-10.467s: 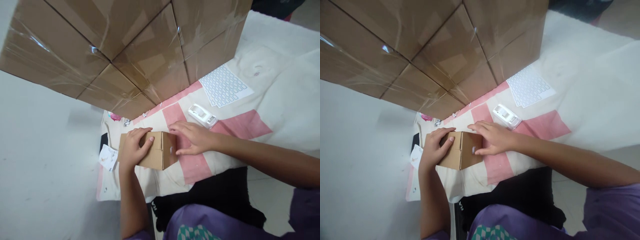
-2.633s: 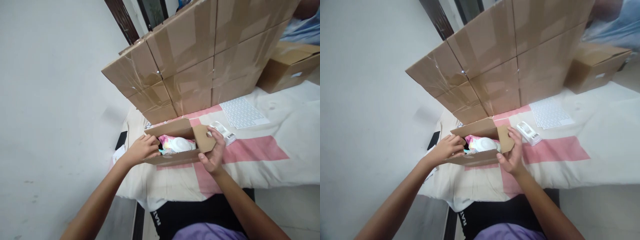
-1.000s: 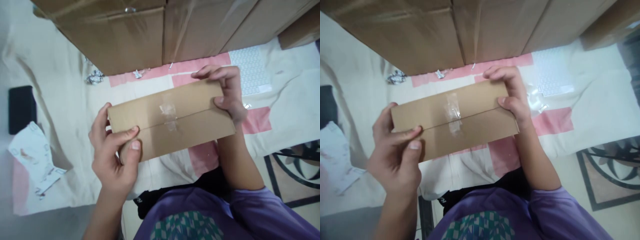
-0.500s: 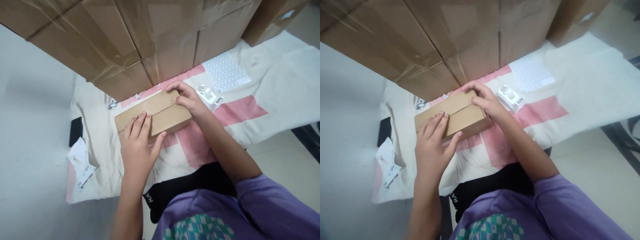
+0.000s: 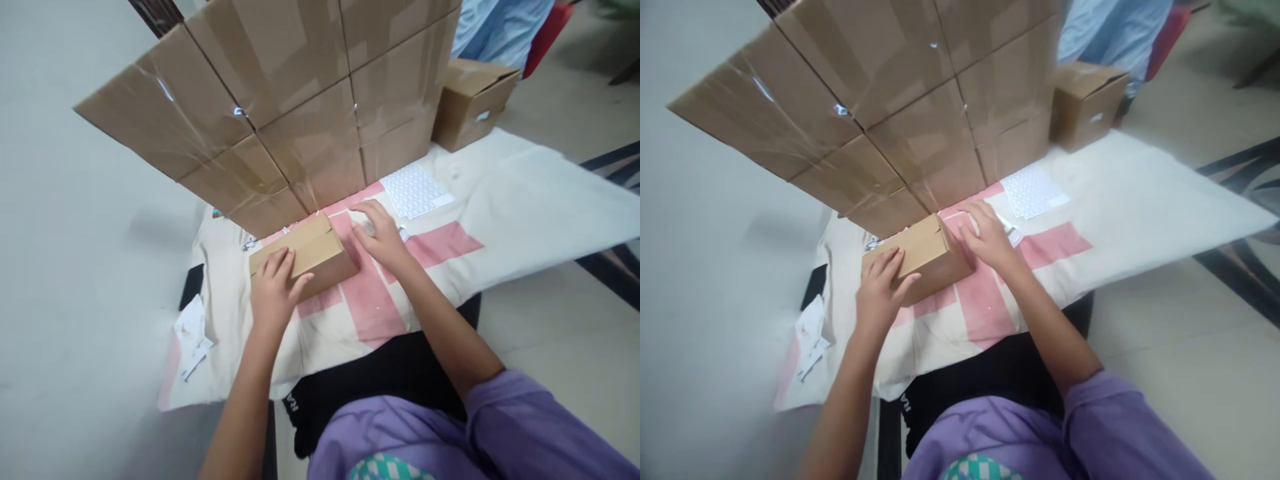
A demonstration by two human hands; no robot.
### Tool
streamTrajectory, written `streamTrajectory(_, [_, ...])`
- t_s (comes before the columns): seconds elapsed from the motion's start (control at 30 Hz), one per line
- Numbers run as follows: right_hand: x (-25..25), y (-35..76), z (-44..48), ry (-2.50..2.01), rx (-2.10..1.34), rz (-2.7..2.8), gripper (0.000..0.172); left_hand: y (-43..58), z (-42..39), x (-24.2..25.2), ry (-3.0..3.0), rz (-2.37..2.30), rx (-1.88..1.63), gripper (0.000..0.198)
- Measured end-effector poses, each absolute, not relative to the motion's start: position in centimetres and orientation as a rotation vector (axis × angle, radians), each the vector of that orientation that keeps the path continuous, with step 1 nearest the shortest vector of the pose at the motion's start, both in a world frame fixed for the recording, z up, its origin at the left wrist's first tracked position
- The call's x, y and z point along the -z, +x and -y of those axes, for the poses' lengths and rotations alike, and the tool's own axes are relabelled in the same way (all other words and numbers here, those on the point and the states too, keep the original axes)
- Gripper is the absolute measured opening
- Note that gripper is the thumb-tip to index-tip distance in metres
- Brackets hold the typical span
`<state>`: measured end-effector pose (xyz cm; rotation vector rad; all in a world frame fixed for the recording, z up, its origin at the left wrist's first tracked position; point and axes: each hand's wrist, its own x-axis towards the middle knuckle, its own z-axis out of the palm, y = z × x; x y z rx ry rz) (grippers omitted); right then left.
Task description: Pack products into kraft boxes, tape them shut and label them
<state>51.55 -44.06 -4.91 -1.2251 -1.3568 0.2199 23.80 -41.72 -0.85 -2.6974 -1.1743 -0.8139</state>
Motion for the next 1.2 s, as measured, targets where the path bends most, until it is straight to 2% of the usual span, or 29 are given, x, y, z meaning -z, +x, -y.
streamTrajectory(0.07, [5.8, 54.7, 46.0, -1.340, -0.129, 1.301, 0.024, 23.7, 40.6, 1.2, -2.702, 1.154, 0.856, 0.052])
streamTrajectory(0.1, [6.3, 56.3, 46.7, -1.394, -0.157, 1.272, 0.031, 23.7, 40.0, 1.3, -2.704, 1.149, 0.876, 0.052])
streamTrajectory(0.2, [7.1, 59.6, 47.6, -1.499, -0.418, 1.172, 0.057, 23.9, 38.7, 0.6, -2.716, 1.152, 0.871, 0.053])
streamTrajectory(0.27, [7.0, 60.6, 47.3, -1.545, -0.624, 1.100, 0.068, 24.0, 38.4, -0.8, -2.740, 1.179, 0.769, 0.054])
streamTrajectory(0.37, [6.0, 61.3, 46.1, -1.653, -0.875, 1.055, 0.077, 25.0, 39.2, -3.3, -2.750, 1.131, 0.617, 0.054])
streamTrajectory(0.43, [5.4, 61.8, 45.3, -1.722, -0.992, 1.064, 0.079, 26.9, 40.7, -3.9, -2.730, 0.983, 0.648, 0.043])
streamTrajectory(0.5, [5.2, 62.3, 44.7, -1.736, -1.069, 1.069, 0.080, 30.0, 42.5, -3.0, -2.756, 0.742, 0.772, 0.027])
streamTrajectory(0.57, [5.3, 62.7, 44.5, -1.696, -1.112, 1.050, 0.080, 34.1, 44.1, -0.4, -2.902, 0.485, 0.864, 0.021])
streamTrajectory(0.7, [6.2, 63.2, 44.9, -1.606, -1.185, 0.932, 0.075, 41.7, 44.0, 6.1, -2.973, 0.649, 0.787, 0.050])
streamTrajectory(0.8, [6.8, 63.2, 45.4, -1.565, -1.201, 0.876, 0.068, 44.0, 42.2, 9.1, -2.920, 0.885, 0.881, 0.058])
streamTrajectory(0.93, [7.5, 63.1, 45.8, -1.528, -1.183, 0.869, 0.060, 43.9, 41.2, 10.2, -2.946, 0.940, 1.011, 0.059])
streamTrajectory(1.2, [9.0, 63.2, 46.0, -1.428, -1.191, 0.864, 0.046, 44.1, 41.3, 10.8, -3.012, 1.076, 1.134, 0.074])
